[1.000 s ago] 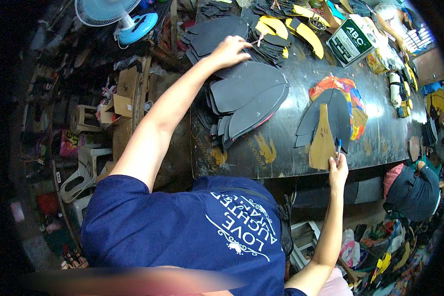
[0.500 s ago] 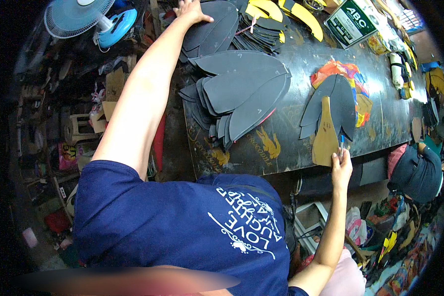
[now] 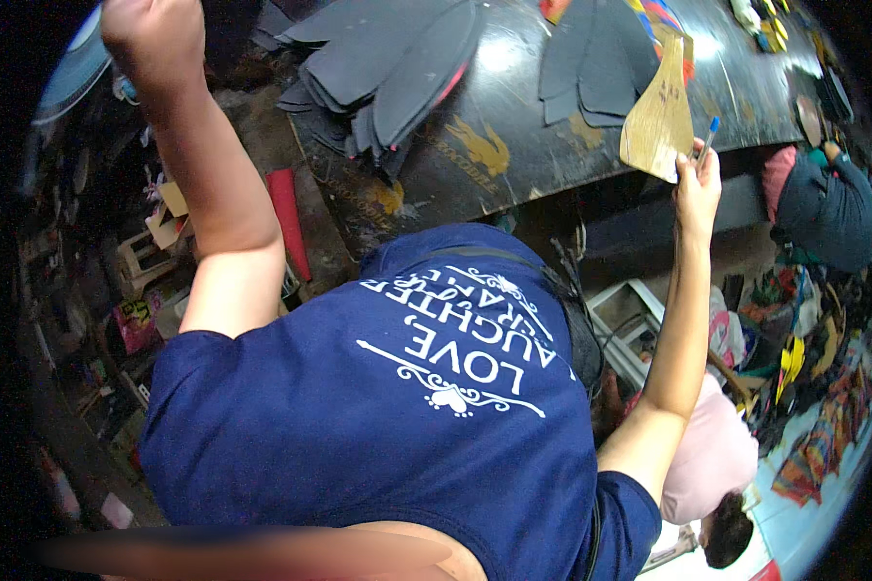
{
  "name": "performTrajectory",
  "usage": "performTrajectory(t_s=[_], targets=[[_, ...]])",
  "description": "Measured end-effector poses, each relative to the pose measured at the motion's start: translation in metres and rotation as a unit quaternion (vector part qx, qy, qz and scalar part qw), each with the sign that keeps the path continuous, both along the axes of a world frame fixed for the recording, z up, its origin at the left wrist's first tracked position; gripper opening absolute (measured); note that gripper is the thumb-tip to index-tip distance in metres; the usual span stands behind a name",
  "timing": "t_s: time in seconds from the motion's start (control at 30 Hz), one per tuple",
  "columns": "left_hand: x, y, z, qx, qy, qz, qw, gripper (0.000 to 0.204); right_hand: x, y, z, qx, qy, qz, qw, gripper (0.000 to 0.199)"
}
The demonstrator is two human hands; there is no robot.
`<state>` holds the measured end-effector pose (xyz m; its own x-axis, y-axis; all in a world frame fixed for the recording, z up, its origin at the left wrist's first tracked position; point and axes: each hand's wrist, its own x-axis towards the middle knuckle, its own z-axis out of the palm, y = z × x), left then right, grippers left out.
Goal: The person repeatedly places a wooden template on a stack of dark gray sheet material and uses a blue pen to trace the outline. They then remove the template, set it aside, and repeat the process on a new sheet. The marked sheets remain stacked on the worktable.
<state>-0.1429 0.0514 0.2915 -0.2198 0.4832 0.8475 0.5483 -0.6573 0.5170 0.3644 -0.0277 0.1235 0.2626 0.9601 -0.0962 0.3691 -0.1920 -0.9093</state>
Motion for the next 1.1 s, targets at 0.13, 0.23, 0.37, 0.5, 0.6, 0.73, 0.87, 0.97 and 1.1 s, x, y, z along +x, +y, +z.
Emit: performTrajectory(t_s=[0.13, 0.23, 0.37, 0.5, 0.6, 0.73, 0.87, 0.97, 1.1], targets=[[0.084, -0.031, -0.076, -0.232, -0.119, -0.263, 0.929, 0.037, 0.008, -0.008, 0.012, 0.034, 0.02, -0.07, 0.997, 0.027], [0.163, -0.049, -0.164, -0.348, -0.25, -0.313, 0.848, 0.03, 0.016, -0.011, 0.013, 0.065, 0.03, -0.085, 0.994, 0.028], [0.181, -0.062, -0.252, -0.504, -0.008, -0.104, 0.857, 0.045, 0.018, -0.011, -0.005, 0.086, 0.008, -0.057, 0.995, 0.031], [0.16, -0.086, -0.282, -0.377, 0.213, 0.014, 0.901, 0.063, 0.003, -0.005, -0.034, -0.002, 0.028, 0.095, 0.995, 0.034], [0.145, -0.096, -0.286, -0.311, 0.342, -0.044, 0.885, 0.053, -0.018, 0.003, -0.051, -0.025, -0.006, 0.185, 0.982, 0.034], [0.136, -0.098, -0.295, -0.303, 0.385, -0.062, 0.869, 0.052, -0.052, 0.009, -0.069, -0.123, 0.053, 0.252, 0.958, 0.037], [0.133, -0.096, -0.306, -0.308, 0.347, -0.069, 0.883, 0.052, -0.085, 0.004, -0.086, -0.095, -0.096, 0.299, 0.945, 0.057], [0.137, -0.094, -0.306, -0.343, 0.311, -0.07, 0.884, 0.06, -0.095, -0.002, -0.091, -0.157, -0.179, 0.326, 0.915, 0.069], [0.152, -0.103, -0.302, -0.345, 0.335, -0.031, 0.876, 0.07, -0.1, -0.006, -0.089, -0.139, -0.288, 0.347, 0.882, 0.072]])
